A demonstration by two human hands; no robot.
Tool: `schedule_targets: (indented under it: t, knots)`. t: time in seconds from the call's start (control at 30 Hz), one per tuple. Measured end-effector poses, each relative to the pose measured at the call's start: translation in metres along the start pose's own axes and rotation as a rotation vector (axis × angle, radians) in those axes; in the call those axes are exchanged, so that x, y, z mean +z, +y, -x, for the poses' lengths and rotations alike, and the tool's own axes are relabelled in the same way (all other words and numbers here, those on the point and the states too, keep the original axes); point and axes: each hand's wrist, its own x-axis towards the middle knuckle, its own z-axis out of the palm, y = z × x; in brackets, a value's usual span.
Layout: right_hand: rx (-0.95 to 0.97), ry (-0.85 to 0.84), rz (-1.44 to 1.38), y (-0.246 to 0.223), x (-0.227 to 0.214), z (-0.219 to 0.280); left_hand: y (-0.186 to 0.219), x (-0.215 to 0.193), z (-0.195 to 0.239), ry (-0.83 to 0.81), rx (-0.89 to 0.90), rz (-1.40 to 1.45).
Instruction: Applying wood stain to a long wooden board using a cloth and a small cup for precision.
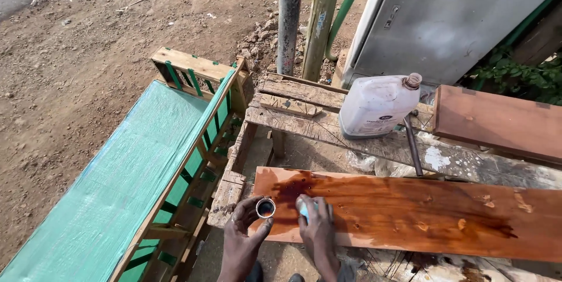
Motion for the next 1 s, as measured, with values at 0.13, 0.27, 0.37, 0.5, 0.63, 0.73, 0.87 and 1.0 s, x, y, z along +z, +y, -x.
schedule_targets:
  t: [0.13,0.27,0.37,0.5,0.63,0.73,0.87,1.0]
  knots:
    - [-0.378,-0.144,0.139,-0.001,-0.008,0.012,0.005,-0.009,-0.006,-0.01,0.03,0.022]
    - [0.148,-0.059,0.357,0.098,-0.106,-0.039,0.014,-0.039,-0.005,0.088,-0.002,0.043]
    - [0.351,0.315,0.39,0.176,-0.145,-0.062,0.006,-0.065,-0.005,0.127,-0.039,0.038]
    - [0.307,0.265,0.353,0.102,-0.094,-0.038,0.004,-0.08,-0.015,0.137,-0.072,0.007]
    - [0.054,-0.085,0.18,-0.044,-0.008,0.011,-0.005,-0.084,-0.029,0.088,-0.023,0.011]
    - [-0.181,-0.254,0.207,-0.073,0.043,0.027,0.0,-0.085,-0.034,0.018,0.003,-0.07]
    - [-0.232,-0.207,0.157,-0.037,0.003,0.009,0.026,-0.099,-0.025,-0.019,0.041,-0.077]
    - [0.16,-0.002,0.361,0.089,-0.069,-0.045,0.016,-0.13,-0.021,0.056,0.033,-0.118]
